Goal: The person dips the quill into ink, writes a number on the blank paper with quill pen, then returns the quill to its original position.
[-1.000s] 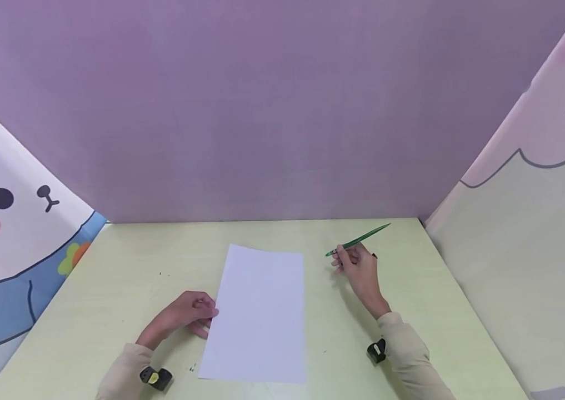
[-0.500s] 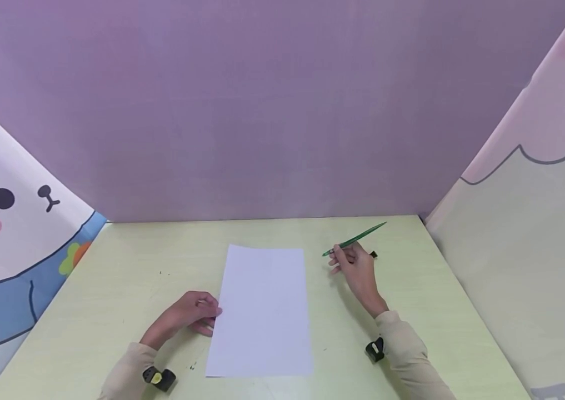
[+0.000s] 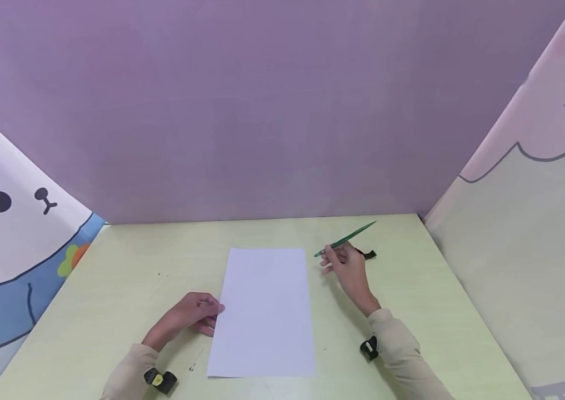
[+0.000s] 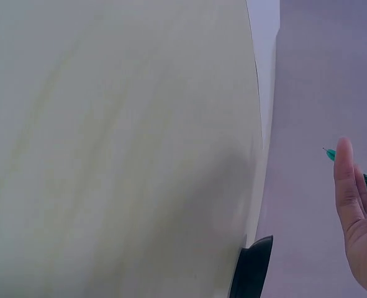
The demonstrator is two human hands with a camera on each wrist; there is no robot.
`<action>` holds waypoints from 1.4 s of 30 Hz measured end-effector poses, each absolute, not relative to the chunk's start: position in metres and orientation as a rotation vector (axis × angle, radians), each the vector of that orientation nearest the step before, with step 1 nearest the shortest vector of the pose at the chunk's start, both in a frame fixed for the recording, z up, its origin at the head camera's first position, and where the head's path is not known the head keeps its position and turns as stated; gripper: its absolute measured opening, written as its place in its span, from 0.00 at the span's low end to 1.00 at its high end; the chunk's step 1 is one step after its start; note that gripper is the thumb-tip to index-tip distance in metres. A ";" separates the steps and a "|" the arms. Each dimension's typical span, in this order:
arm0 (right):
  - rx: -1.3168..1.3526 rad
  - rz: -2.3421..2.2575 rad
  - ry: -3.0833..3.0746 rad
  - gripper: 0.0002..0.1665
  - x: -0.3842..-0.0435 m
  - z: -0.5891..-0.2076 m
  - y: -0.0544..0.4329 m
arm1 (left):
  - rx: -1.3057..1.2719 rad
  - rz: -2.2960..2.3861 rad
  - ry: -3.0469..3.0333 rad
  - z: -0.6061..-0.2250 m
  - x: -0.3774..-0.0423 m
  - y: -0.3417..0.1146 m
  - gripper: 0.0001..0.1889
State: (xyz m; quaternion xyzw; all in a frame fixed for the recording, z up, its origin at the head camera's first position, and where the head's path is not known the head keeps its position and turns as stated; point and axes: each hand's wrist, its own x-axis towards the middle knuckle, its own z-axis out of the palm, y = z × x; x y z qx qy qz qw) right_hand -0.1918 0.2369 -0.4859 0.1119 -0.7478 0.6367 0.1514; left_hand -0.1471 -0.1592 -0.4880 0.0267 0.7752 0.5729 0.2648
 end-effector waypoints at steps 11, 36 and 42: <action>0.375 1.801 -2.201 0.13 -0.191 -0.481 0.232 | 0.055 1.509 2.140 -0.486 -0.145 -0.154 0.09; 0.387 1.805 -2.217 0.13 -0.197 -0.482 0.214 | 0.052 1.519 2.160 -0.488 -0.144 -0.146 0.12; 0.328 1.821 -2.262 0.13 -0.197 -0.486 0.207 | 0.039 1.520 2.164 -0.491 -0.144 -0.143 0.10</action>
